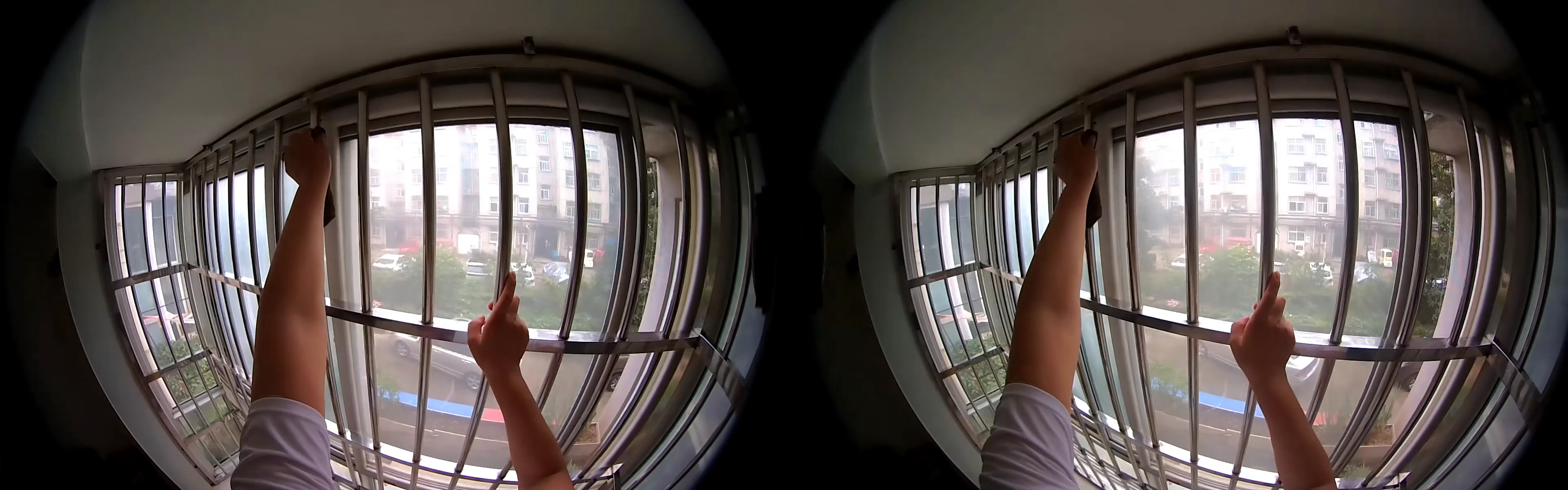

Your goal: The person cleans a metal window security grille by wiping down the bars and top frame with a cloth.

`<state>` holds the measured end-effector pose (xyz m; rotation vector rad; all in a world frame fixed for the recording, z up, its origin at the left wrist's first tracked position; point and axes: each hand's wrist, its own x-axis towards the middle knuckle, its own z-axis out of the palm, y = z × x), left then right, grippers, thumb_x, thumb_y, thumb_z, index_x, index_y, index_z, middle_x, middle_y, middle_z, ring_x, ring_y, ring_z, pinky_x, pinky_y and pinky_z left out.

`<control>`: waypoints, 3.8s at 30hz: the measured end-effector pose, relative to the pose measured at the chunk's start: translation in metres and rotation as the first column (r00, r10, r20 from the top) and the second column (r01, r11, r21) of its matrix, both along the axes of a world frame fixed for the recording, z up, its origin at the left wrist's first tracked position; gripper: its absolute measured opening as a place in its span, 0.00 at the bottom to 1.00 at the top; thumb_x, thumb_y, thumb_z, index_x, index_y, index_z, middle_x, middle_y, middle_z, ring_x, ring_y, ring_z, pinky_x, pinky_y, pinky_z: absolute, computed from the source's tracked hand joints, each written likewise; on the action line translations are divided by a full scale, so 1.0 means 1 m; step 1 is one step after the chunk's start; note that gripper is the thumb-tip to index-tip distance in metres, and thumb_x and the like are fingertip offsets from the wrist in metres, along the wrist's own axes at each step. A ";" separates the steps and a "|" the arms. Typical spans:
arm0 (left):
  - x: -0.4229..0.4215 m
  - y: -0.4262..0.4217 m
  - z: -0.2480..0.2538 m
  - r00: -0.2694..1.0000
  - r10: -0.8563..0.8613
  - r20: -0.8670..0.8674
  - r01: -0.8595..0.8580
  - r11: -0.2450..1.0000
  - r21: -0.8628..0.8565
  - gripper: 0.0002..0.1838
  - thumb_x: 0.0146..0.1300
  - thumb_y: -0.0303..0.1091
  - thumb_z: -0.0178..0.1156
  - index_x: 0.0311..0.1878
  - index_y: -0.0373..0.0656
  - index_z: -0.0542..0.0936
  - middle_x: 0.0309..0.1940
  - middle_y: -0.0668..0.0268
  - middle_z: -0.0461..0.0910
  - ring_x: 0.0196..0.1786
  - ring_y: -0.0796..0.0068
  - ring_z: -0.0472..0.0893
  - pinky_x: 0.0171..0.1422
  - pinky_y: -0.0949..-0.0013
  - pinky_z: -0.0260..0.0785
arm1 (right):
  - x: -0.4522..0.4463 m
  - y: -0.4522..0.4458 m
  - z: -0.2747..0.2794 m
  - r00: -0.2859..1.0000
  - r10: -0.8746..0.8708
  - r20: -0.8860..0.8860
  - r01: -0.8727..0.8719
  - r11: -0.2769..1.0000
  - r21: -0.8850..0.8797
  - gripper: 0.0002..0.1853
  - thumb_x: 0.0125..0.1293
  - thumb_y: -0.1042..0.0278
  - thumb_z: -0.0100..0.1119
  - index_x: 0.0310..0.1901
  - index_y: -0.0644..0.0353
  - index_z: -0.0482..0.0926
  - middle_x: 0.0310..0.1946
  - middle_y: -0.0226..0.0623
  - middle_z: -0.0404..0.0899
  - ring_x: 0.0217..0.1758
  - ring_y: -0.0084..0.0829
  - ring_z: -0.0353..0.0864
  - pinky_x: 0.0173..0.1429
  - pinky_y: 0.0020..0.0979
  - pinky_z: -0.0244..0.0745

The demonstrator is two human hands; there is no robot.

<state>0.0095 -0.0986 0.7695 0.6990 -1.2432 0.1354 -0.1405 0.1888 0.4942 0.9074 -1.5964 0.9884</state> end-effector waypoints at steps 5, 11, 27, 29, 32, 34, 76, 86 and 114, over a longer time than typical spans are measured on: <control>0.032 -0.043 -0.032 0.982 -0.112 -0.149 0.136 0.978 0.158 0.17 0.61 0.46 0.61 0.49 0.48 0.81 0.44 0.53 0.78 0.48 0.53 0.80 0.50 0.53 0.75 | -0.002 -0.002 -0.002 1.000 -0.004 0.007 0.004 1.000 -0.017 0.49 0.48 0.78 0.56 0.72 0.69 0.42 0.35 0.45 0.74 0.26 0.38 0.81 0.27 0.33 0.77; 0.043 -0.048 -0.001 0.929 -0.206 -0.307 0.176 0.976 -0.125 0.17 0.58 0.40 0.63 0.48 0.44 0.75 0.45 0.55 0.77 0.49 0.53 0.79 0.54 0.52 0.71 | 0.003 -0.004 -0.001 0.998 -0.033 0.058 0.035 0.999 -0.032 0.48 0.47 0.78 0.54 0.72 0.66 0.45 0.35 0.45 0.76 0.26 0.39 0.82 0.28 0.34 0.78; -0.042 -0.004 0.086 0.963 -0.267 -0.045 0.140 0.635 -0.759 0.11 0.62 0.39 0.58 0.45 0.50 0.83 0.42 0.60 0.82 0.47 0.56 0.80 0.52 0.56 0.72 | 0.003 -0.018 -0.006 0.978 -0.174 0.114 0.186 0.976 -0.111 0.46 0.44 0.83 0.48 0.72 0.65 0.50 0.33 0.48 0.78 0.28 0.42 0.83 0.32 0.37 0.79; -0.029 -0.018 0.091 0.993 -0.093 -0.069 0.019 0.718 -0.696 0.07 0.62 0.37 0.57 0.38 0.48 0.82 0.37 0.62 0.82 0.43 0.59 0.82 0.47 0.57 0.74 | -0.001 -0.019 -0.008 0.981 -0.180 0.075 0.189 0.973 -0.134 0.47 0.45 0.83 0.48 0.73 0.62 0.49 0.31 0.44 0.77 0.25 0.39 0.81 0.30 0.36 0.77; 0.000 -0.033 0.083 1.000 0.012 0.017 0.000 0.829 -0.559 0.08 0.63 0.38 0.55 0.38 0.48 0.81 0.37 0.62 0.83 0.42 0.58 0.82 0.45 0.56 0.75 | 0.000 -0.018 -0.007 0.981 -0.185 0.053 0.191 0.973 -0.133 0.47 0.45 0.83 0.48 0.73 0.63 0.49 0.31 0.45 0.77 0.25 0.40 0.81 0.31 0.36 0.77; 0.003 -0.027 0.086 0.998 0.049 0.049 -0.023 0.902 -0.431 0.11 0.63 0.41 0.56 0.46 0.55 0.83 0.42 0.63 0.83 0.45 0.57 0.82 0.47 0.54 0.74 | 0.007 -0.017 -0.004 0.977 -0.166 0.133 0.180 0.979 -0.099 0.46 0.44 0.83 0.47 0.72 0.66 0.50 0.37 0.51 0.79 0.29 0.43 0.84 0.35 0.38 0.79; -0.144 0.229 0.107 0.985 -0.071 0.155 0.159 0.718 -0.677 0.05 0.59 0.37 0.61 0.37 0.55 0.85 0.35 0.65 0.83 0.42 0.62 0.83 0.42 0.59 0.76 | -0.002 -0.006 -0.004 0.993 -0.113 -0.027 0.112 0.992 -0.052 0.47 0.45 0.76 0.52 0.71 0.70 0.48 0.30 0.42 0.76 0.22 0.40 0.79 0.27 0.36 0.78; -0.067 0.124 0.071 0.962 -0.199 0.186 0.271 0.765 -0.584 0.08 0.59 0.34 0.58 0.40 0.52 0.83 0.37 0.62 0.83 0.45 0.57 0.82 0.46 0.56 0.74 | -0.009 -0.002 -0.007 0.997 -0.038 0.064 0.039 0.999 -0.024 0.47 0.46 0.79 0.51 0.73 0.63 0.47 0.32 0.46 0.81 0.28 0.45 0.83 0.35 0.39 0.80; 0.064 -0.132 0.046 0.935 -0.287 -0.208 0.159 0.864 -0.477 0.11 0.59 0.36 0.60 0.44 0.48 0.83 0.41 0.57 0.82 0.46 0.54 0.80 0.53 0.55 0.72 | -0.002 -0.023 -0.009 0.978 -0.179 0.103 0.195 0.965 -0.173 0.47 0.45 0.82 0.46 0.73 0.57 0.50 0.29 0.44 0.76 0.26 0.42 0.80 0.31 0.37 0.76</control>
